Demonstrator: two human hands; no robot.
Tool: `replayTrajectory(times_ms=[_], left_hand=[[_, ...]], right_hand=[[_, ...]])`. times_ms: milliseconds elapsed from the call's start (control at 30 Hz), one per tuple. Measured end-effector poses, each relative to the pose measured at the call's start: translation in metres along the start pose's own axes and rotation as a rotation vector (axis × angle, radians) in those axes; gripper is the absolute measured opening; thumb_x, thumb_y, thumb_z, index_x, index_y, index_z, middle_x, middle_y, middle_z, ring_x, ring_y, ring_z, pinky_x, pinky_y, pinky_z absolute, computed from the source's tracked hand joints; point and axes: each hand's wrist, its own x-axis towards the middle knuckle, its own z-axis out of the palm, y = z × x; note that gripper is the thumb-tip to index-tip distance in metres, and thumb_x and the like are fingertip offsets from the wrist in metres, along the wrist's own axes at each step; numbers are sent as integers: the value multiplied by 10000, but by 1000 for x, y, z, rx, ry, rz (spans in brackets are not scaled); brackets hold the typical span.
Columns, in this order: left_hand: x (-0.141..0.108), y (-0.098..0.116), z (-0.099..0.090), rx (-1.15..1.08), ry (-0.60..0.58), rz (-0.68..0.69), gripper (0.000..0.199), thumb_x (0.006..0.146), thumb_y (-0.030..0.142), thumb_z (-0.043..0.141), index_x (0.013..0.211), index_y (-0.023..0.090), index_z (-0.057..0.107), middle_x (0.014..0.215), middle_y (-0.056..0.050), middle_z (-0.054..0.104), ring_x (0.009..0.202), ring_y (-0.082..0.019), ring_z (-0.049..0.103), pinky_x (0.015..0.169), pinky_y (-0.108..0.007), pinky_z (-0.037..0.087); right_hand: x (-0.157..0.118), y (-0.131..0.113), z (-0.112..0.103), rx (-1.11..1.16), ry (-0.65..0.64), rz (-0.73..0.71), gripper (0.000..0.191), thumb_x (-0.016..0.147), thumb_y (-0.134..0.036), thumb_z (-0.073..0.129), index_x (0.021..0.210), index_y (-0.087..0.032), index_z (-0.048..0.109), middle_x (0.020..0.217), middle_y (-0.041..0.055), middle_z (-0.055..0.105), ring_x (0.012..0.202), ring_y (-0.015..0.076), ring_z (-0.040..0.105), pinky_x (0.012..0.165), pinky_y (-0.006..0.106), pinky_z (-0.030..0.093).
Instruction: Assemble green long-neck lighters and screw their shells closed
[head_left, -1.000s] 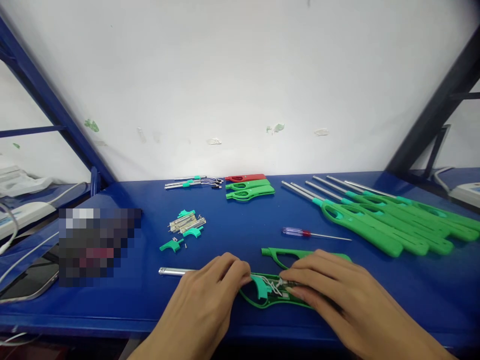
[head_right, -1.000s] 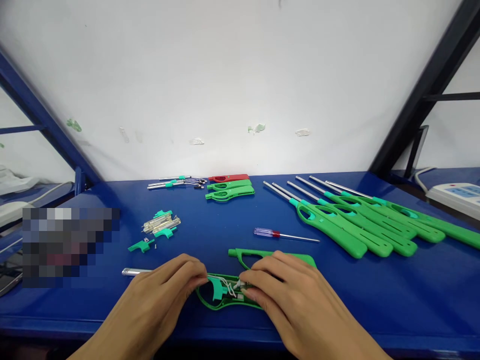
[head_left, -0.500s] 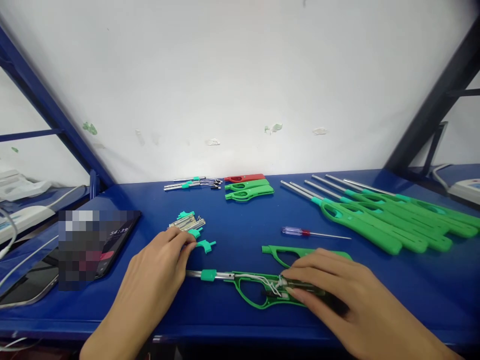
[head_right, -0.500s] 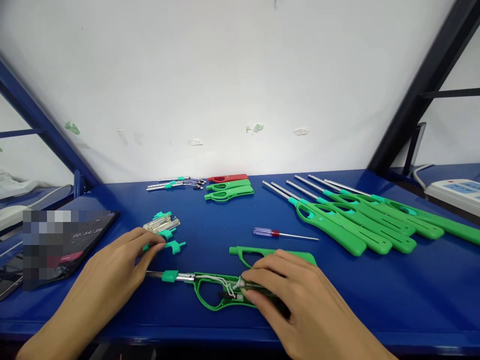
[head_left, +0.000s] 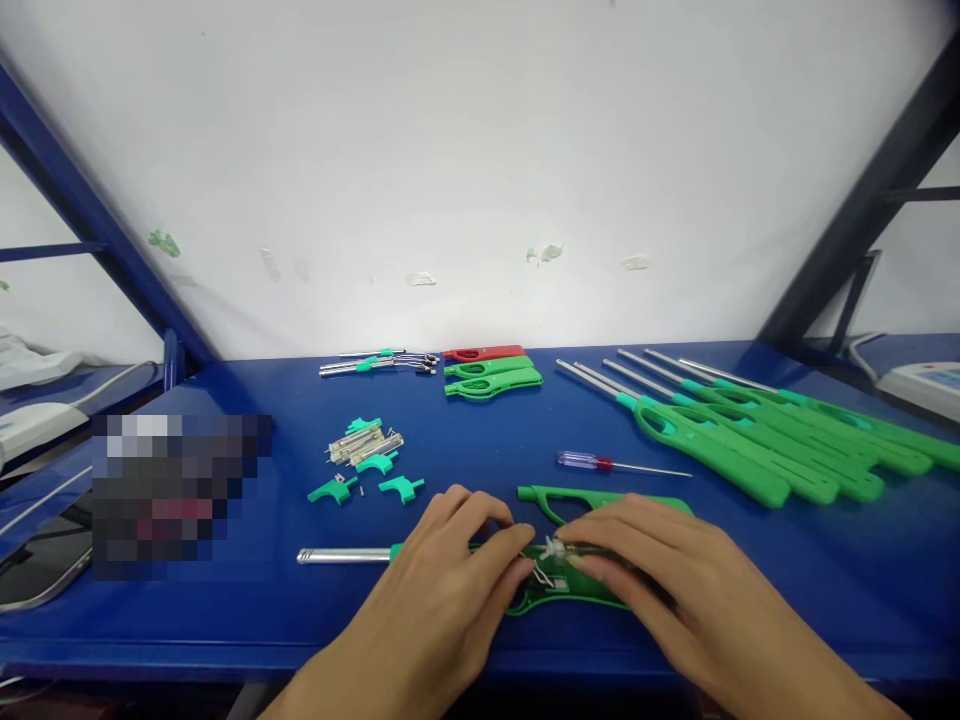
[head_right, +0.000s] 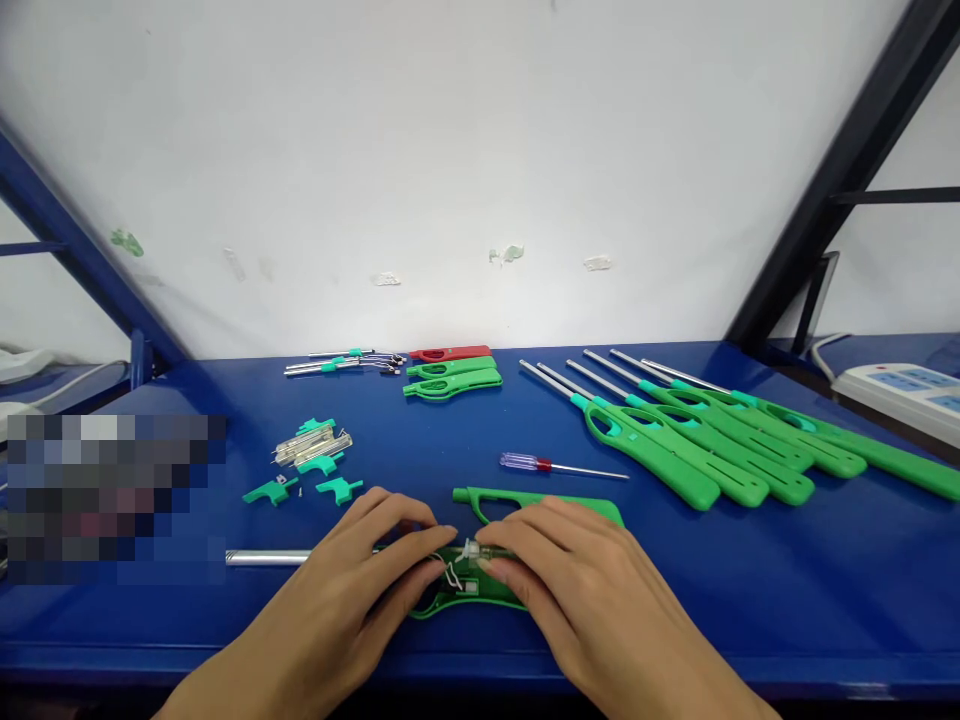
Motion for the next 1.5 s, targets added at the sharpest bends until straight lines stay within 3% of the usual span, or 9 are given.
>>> replayTrajectory(times_ms=[167, 333, 567, 767, 867, 1033, 1167, 1367, 1500], left_hand=[[-3, -7, 3, -61, -17, -21, 162, 1161, 130, 525, 1128, 213, 659, 1074, -35, 670, 942, -223, 580, 894, -400, 517], [-4, -5, 3, 9, -45, -16, 210, 1117, 41, 528, 1108, 199, 667, 1040, -48, 664, 929, -238, 572, 868, -410, 532], [-6, -2, 4, 35, -56, -13, 227, 1093, 6, 528, 1092, 186, 665, 1035, -55, 656, 920, -239, 568, 833, -407, 539], [-8, -6, 7, 14, 24, -39, 227, 1116, 35, 517, 1103, 192, 680, 1016, -47, 650, 892, -233, 548, 856, -433, 510], [-9, -7, 8, 32, 38, -26, 213, 1120, 49, 539, 1158, 202, 682, 1052, -41, 660, 924, -233, 564, 926, -459, 502], [-7, 0, 4, 117, 126, 33, 193, 1162, 187, 555, 1333, 172, 643, 1111, -71, 699, 969, -258, 607, 919, -456, 511], [-2, 5, 0, 139, 149, 90, 149, 1180, 229, 538, 1231, 177, 668, 1051, -57, 709, 914, -240, 615, 857, -413, 509], [-5, 5, -1, 119, 103, 128, 93, 1146, 151, 588, 1164, 173, 677, 998, -41, 706, 863, -215, 586, 830, -388, 514], [-9, 4, -3, 90, 53, 116, 259, 1063, -15, 575, 1223, 169, 660, 1070, -50, 725, 917, -222, 589, 888, -395, 514]], right_hand=[[2, -3, -2, -4, 69, -78, 170, 1166, -356, 590, 1309, -358, 682, 1183, -65, 832, 1056, 158, 790, 971, 315, 580], [6, -4, -4, -47, 204, -130, 203, 1170, -260, 558, 1292, -325, 708, 1147, -53, 845, 1011, 133, 801, 970, 280, 578], [8, -6, -6, -24, 228, -152, 258, 1127, -138, 575, 1250, -304, 730, 1131, -56, 851, 994, 111, 809, 1023, 252, 571], [8, -8, -14, -2, 378, -9, 211, 1100, -173, 632, 1164, -315, 774, 1080, -50, 841, 1004, 114, 800, 966, 199, 593], [12, -11, -15, -5, 352, -55, 175, 1119, -224, 628, 1158, -309, 777, 1051, -53, 854, 948, 112, 815, 908, 191, 617], [12, -11, -12, -111, 301, -137, 221, 1173, -304, 563, 1183, -294, 783, 1053, -57, 880, 909, 106, 838, 958, 206, 621], [7, -6, -9, -122, 273, -182, 230, 1175, -290, 568, 1300, -285, 761, 1141, -35, 881, 999, 111, 844, 1067, 226, 591], [5, -8, -9, -74, 262, -231, 224, 1173, -305, 570, 1256, -266, 774, 1077, -19, 890, 902, 130, 856, 941, 233, 660], [3, -10, -8, -103, 262, -212, 246, 1165, -360, 582, 1266, -288, 794, 1086, -16, 894, 910, 163, 868, 952, 273, 686]])
